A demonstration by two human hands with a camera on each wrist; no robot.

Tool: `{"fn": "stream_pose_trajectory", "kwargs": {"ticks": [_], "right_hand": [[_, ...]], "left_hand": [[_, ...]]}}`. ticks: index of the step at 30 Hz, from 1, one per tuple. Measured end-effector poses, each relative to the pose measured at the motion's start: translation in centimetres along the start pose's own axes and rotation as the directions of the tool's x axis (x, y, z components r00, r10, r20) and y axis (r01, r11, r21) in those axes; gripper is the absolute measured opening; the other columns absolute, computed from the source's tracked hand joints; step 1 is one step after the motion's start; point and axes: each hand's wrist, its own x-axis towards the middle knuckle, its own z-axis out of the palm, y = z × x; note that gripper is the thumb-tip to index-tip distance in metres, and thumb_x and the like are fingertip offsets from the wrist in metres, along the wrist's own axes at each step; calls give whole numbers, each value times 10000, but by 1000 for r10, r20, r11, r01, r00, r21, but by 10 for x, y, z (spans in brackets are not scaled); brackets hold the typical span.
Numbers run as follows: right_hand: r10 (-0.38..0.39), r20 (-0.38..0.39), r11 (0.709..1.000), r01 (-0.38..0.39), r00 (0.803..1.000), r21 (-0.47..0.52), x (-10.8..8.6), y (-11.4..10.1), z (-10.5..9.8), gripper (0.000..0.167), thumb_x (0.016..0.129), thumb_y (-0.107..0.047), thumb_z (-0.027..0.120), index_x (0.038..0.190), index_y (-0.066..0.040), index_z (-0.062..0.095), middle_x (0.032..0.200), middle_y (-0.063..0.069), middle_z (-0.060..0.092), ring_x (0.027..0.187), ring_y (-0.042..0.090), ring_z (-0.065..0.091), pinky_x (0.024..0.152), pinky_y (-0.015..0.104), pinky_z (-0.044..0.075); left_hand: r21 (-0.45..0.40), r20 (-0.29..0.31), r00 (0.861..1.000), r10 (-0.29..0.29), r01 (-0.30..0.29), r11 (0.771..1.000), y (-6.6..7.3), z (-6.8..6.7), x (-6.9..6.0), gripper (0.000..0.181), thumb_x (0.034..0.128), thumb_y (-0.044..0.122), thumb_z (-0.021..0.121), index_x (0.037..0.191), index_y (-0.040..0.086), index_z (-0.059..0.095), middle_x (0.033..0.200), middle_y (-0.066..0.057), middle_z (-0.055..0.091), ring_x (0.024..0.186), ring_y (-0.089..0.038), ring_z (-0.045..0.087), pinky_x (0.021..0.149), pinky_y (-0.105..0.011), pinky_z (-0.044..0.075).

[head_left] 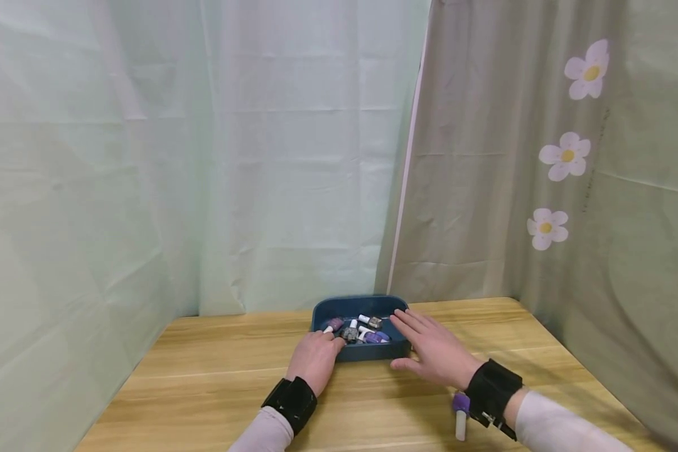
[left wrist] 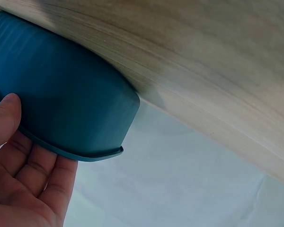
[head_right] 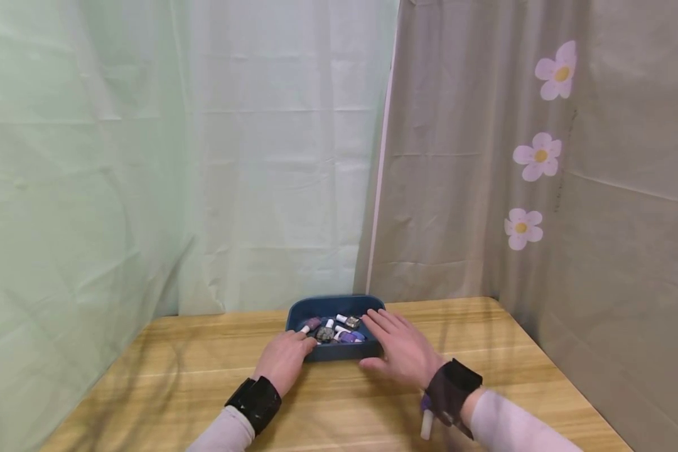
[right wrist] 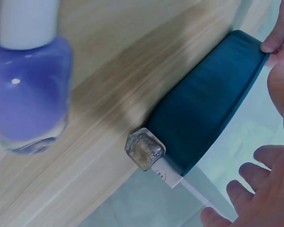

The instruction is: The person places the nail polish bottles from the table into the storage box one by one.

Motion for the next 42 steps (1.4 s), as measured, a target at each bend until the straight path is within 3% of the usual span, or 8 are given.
{"fn": "stream_pose_trajectory", "kwargs": {"ticks": [24, 34, 42], "right_hand": [[-118, -57, 988, 111, 991, -103, -53, -2, -12, 909, 975, -602, 774, 1663, -86, 478, 1696, 121, 486, 1557, 382, 451, 1209, 642, 400], [-49, 22, 996, 51, 999, -75, -75, -4, -15, 932, 979, -657, 736, 1685, -118, 452, 1725, 81, 453, 1567, 343, 445, 1233, 637, 371], [-56, 19, 994, 58, 998, -90, -89, -5, -15, 933, 988, -710, 676, 1682, -126, 459, 1703, 72, 487, 1550, 327, 472, 1212, 632, 402]], "left_hand": [[4, -3, 1000, -16, 16, 1000, 0, 2, 2, 218, 926, -46, 777, 993, 152, 838, 854, 11, 722, 818, -201, 672, 830, -384, 580], [16, 6, 1000, -12, 12, 1000, -1, 4, 3, 233, 919, -59, 793, 1004, 152, 843, 858, 13, 721, 826, -196, 676, 849, -382, 587], [23, 25, 1000, -16, 16, 1000, 0, 4, 3, 248, 918, -69, 792, 1022, 150, 844, 873, 9, 728, 846, -192, 688, 856, -383, 591]]}}
